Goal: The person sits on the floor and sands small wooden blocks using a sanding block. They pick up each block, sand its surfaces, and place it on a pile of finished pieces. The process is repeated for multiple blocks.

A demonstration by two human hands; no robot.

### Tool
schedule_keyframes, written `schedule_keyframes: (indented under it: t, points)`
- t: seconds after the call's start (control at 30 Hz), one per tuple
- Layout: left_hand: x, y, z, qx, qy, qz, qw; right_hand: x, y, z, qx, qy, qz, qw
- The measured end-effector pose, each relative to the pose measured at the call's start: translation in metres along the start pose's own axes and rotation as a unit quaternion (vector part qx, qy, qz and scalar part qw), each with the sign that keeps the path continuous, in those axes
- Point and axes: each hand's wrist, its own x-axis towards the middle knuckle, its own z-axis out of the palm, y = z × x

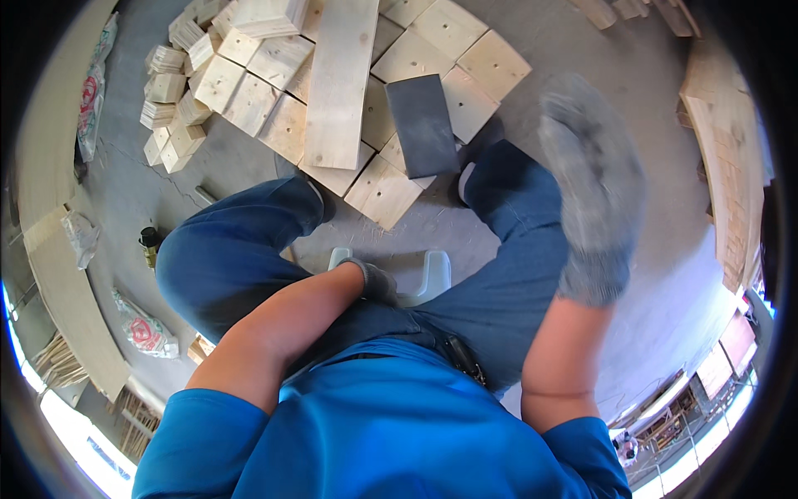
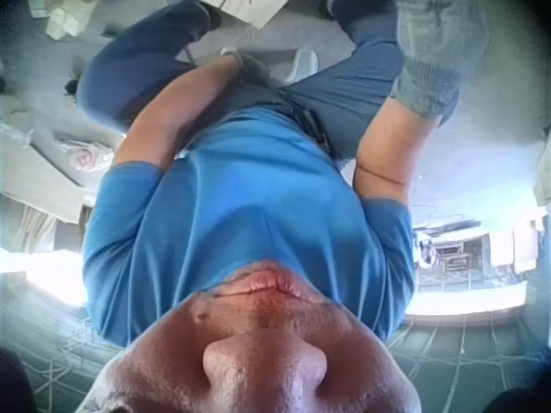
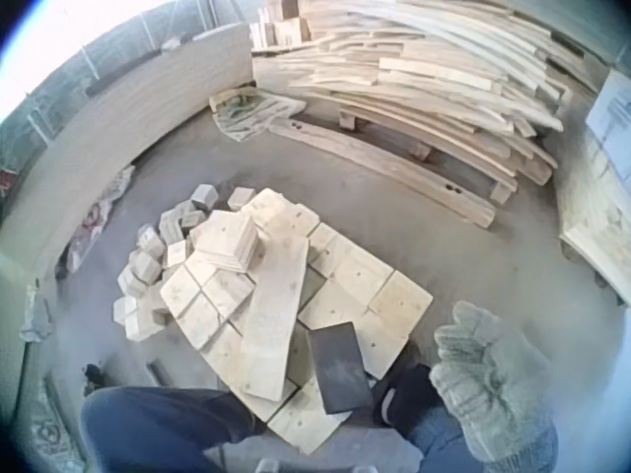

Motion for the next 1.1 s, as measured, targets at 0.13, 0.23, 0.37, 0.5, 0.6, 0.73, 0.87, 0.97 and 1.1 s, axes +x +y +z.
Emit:
schedule_keyframes:
  t: [0.13, 0.23, 0.37, 0.5, 0.6, 0.73, 0.87, 0.97, 1.1]
  points:
    - [0.018, -0.009, 0.006, -0.018, -0.002, 0.054, 0.998, 0.010, -0.002, -0.010, -0.100, -0.070, -0.002, 0.993]
    - [-0.021, 0.019, -0.046, -0.089, -0.065, 0.009, 0.994, 0.042, 0.008, -0.029, -0.167, -0.138, -0.011, 0.976]
    - [-0.039, 0.019, -0.072, -0.110, -0.065, 0.010, 0.992, 0.087, 0.010, -0.023, -0.202, -0.146, 0.055, 0.967]
    - [-0.051, 0.002, -0.082, -0.090, -0.037, 0.001, 0.995, 0.112, 0.004, -0.002, -0.104, -0.115, 0.138, 0.978]
    - [-0.059, -0.006, -0.084, -0.062, -0.016, -0.014, 0.998, 0.113, 0.002, 0.001, -0.062, -0.097, 0.100, 0.988]
    - [-0.061, -0.010, -0.079, -0.016, 0.030, -0.045, 0.998, 0.102, -0.003, -0.009, 0.006, -0.103, 0.078, 0.992]
    - [-0.065, -0.001, -0.073, 0.051, 0.146, -0.064, 0.986, 0.077, 0.005, -0.006, -0.066, -0.093, 0.021, 0.993]
    - [-0.084, 0.017, -0.077, 0.081, 0.233, -0.077, 0.966, 0.062, 0.005, -0.006, -0.144, -0.082, -0.011, 0.986]
    - [-0.116, 0.037, -0.072, 0.071, 0.256, -0.108, 0.958, 0.049, 0.018, 0.001, -0.177, -0.086, -0.040, 0.980]
